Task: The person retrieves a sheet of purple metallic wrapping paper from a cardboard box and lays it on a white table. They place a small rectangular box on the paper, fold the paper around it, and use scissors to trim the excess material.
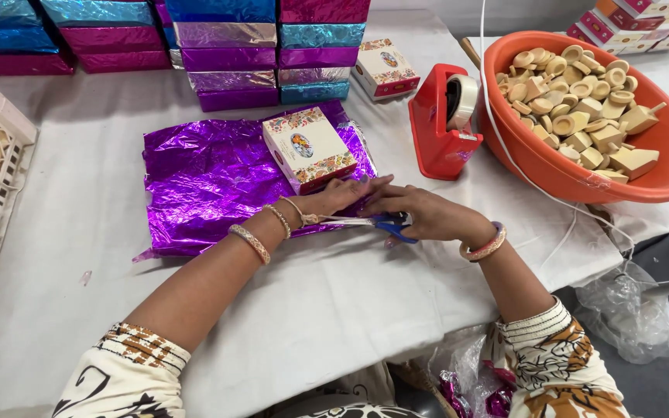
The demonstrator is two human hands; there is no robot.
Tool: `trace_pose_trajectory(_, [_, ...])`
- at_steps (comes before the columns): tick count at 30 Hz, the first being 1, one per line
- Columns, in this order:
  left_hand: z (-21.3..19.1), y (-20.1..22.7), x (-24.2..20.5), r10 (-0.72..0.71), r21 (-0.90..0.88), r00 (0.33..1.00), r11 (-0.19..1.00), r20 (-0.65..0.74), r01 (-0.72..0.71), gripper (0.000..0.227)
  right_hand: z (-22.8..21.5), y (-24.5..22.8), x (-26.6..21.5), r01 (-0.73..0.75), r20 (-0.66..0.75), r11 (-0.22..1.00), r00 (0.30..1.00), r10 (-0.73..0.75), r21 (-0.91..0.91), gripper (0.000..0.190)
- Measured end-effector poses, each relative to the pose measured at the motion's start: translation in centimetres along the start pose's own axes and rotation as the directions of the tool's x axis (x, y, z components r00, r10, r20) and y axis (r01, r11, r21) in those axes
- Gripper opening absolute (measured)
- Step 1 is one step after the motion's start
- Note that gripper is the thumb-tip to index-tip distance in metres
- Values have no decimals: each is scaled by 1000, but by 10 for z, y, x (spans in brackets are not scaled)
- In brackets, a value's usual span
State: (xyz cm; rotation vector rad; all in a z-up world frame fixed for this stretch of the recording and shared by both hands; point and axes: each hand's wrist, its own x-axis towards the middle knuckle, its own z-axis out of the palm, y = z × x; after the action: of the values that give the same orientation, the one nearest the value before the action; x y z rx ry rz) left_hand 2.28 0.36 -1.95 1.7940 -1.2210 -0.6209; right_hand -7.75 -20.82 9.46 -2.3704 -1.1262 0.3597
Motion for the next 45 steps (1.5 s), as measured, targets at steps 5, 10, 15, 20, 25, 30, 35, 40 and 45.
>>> trace_pose_trajectory(5, [-9,8,-20,103,-355,993,928,-55,-116,73,5,7,-2,-93,3,995,996,93,27,70])
trace_pose_trajectory(10, [-31,25,-56,11,57,976,998,-217,1,38,0,0,-3,-87,51,991,995,82,102,74])
trace_pose_trajectory(15, [-37,34,-100,180,517,978,850,-104,-101,40,3,2,-2,-107,65,989,993,101,99,75])
trace_pose_trajectory(20, [-26,34,-114,204,634,979,759,-20,-145,61,6,-24,-12,-76,-2,990,997,76,-120,71])
trace_pose_trajectory(25, [-22,25,-114,121,622,992,779,-30,-76,72,6,-54,-25,-321,-25,915,945,325,-245,51])
trace_pose_trajectory(30, [-23,22,-111,127,601,992,795,-24,-87,74,7,-62,-22,-366,15,890,923,385,-271,49])
trace_pose_trajectory(35, [-23,24,-111,98,596,995,800,-27,-62,75,11,-54,-20,-332,-6,897,938,346,-291,50])
trace_pose_trajectory(40, [-24,24,-111,91,591,996,805,-25,-59,73,12,-55,-15,-362,-19,880,927,375,-307,50])
trace_pose_trajectory(45, [-25,27,-111,80,590,997,806,-23,-51,71,12,-63,-2,-349,-1,885,930,366,-308,51])
